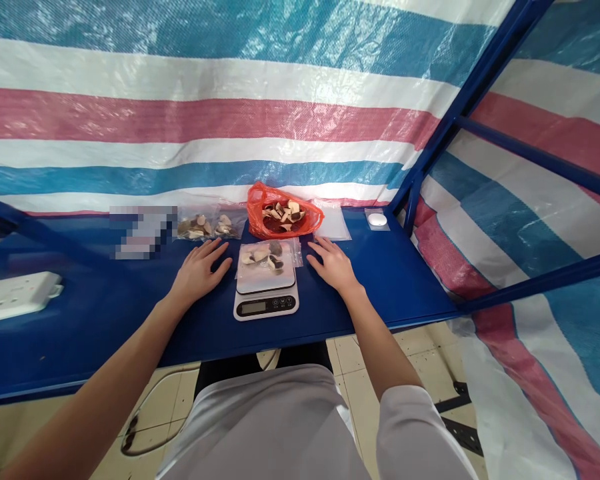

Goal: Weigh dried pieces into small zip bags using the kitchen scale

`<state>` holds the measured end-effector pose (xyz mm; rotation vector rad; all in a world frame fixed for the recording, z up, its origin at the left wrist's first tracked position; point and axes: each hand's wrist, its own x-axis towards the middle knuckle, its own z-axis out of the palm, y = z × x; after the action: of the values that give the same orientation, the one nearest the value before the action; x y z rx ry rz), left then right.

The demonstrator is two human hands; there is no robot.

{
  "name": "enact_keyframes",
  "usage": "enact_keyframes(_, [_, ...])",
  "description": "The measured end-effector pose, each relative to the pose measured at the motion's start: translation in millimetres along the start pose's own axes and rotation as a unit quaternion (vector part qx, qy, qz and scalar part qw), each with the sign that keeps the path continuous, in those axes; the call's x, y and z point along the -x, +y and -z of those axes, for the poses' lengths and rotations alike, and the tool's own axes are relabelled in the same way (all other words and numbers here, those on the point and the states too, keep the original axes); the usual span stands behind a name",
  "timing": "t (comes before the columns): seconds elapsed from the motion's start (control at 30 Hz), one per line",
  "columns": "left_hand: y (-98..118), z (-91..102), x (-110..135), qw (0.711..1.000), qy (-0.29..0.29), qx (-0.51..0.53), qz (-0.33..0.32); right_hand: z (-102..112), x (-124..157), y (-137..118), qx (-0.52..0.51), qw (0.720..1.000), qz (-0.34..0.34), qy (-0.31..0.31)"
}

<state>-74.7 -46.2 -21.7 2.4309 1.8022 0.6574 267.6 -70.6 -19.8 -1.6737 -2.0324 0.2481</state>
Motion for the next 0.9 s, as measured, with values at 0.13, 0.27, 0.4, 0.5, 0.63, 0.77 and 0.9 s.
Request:
enact_keyframes(0.13, [6,7.1,-8,0.993,0.054,0.103,-0.015,4,-1,-5,-0.172,0.983,-0.035,0.062])
enact_keyframes(0.27, [24,14.0,-14,0.981,0.034,0.179,-0.073,0,-2,-19,-0.353,0.928,-0.077,0.088])
enact_keyframes(0.4, [39,13.0,-17,0.970,-0.007,0.207,-0.127,-5,-2,-31,-0.445,0.885,-0.108,0.083])
enact_keyframes(0.5, [43,10.4,-18,0.966,-0.021,0.210,-0.151,-7,-4,-34,-0.476,0.868,-0.121,0.071])
enact_keyframes(0.63, [46,8.9,-17,0.965,-0.036,0.207,-0.159,-10,-6,-35,-0.488,0.863,-0.118,0.050])
enact_keyframes(0.77, [46,8.1,-16,0.963,-0.046,0.209,-0.161,-12,-10,-34,-0.486,0.867,-0.106,0.037])
enact_keyframes(0.9, [46,8.7,-17,0.962,-0.047,0.221,-0.153,-8,-15,-36,-0.455,0.887,-0.074,0.035])
